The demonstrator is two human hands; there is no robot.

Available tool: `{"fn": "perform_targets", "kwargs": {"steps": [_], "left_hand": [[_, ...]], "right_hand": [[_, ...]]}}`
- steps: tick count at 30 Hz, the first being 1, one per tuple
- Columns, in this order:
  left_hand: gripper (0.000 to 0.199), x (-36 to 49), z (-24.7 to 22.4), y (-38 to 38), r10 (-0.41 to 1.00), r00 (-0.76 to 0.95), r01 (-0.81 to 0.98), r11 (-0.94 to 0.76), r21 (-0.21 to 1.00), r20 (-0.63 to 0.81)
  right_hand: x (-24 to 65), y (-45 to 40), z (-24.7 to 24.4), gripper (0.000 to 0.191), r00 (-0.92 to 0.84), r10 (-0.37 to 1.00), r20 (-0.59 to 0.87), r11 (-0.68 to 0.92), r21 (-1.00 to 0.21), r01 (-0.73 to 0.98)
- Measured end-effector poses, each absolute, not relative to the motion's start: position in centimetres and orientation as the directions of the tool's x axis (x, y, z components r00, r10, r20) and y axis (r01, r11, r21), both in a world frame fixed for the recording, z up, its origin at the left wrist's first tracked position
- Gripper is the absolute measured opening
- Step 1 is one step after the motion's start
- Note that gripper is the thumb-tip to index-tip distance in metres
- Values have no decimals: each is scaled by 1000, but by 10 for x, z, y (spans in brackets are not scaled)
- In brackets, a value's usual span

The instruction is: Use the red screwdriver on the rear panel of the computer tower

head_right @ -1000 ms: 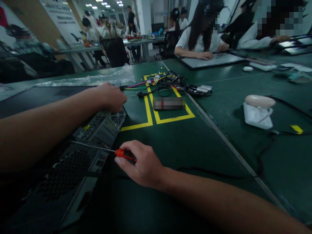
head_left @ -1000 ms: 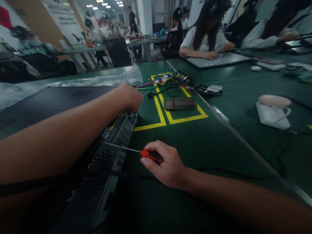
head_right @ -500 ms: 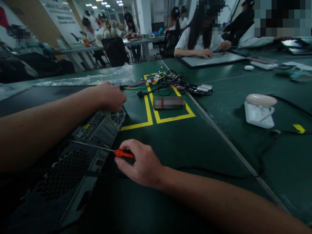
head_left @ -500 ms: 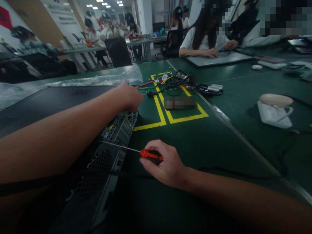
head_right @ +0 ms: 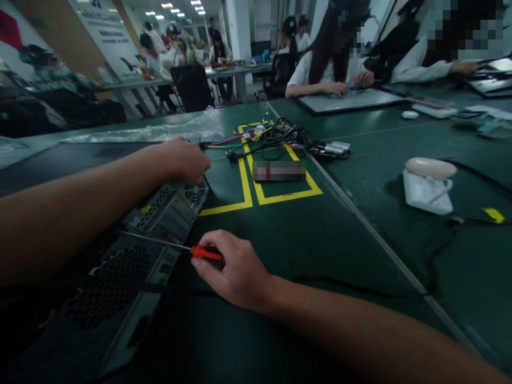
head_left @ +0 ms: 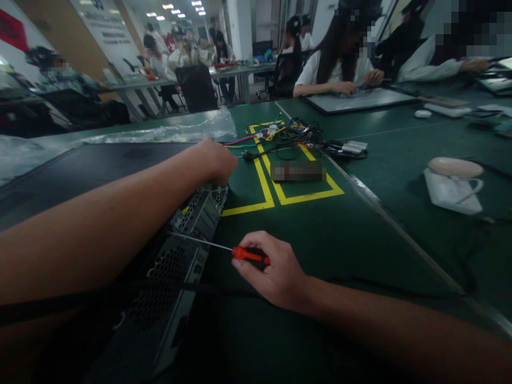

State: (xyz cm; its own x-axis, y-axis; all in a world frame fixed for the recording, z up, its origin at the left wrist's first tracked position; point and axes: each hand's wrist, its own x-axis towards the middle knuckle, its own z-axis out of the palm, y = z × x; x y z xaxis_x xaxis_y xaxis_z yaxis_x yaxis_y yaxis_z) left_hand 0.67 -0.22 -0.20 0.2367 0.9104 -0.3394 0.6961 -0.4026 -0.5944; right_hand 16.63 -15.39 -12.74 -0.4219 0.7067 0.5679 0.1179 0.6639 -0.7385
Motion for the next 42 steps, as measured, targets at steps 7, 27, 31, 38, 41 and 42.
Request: {"fn": "perform_targets", "kwargs": {"steps": [7, 27, 31, 38, 41, 42], "left_hand": [[43, 8, 0, -3, 911, 216, 717, -392, -576, -351], [39, 7, 0, -3, 911, 233, 714, -397, -576, -339], [38, 7, -1, -2, 918, 233, 736, -382, -559, -321], [35, 5, -1, -1, 921, 215, 759, -367, -538, -325], [35, 4, -1, 0, 925, 222, 789, -356, -501, -308], [36, 4, -2, 0, 924, 225, 788, -360, -500, -310]], "right_hand": [[167, -154, -127, 15, -422, 703, 573, 669, -733, 120], [168, -154, -125, 17, -474, 691, 546, 670, -731, 134], [168, -155, -127, 21, -441, 700, 562, 660, -745, 98], [167, -154, -127, 14, -449, 699, 557, 658, -746, 100], [167, -153, -127, 13, -456, 698, 552, 659, -745, 105], [167, -153, -127, 13, -455, 701, 550, 656, -748, 106]]}}
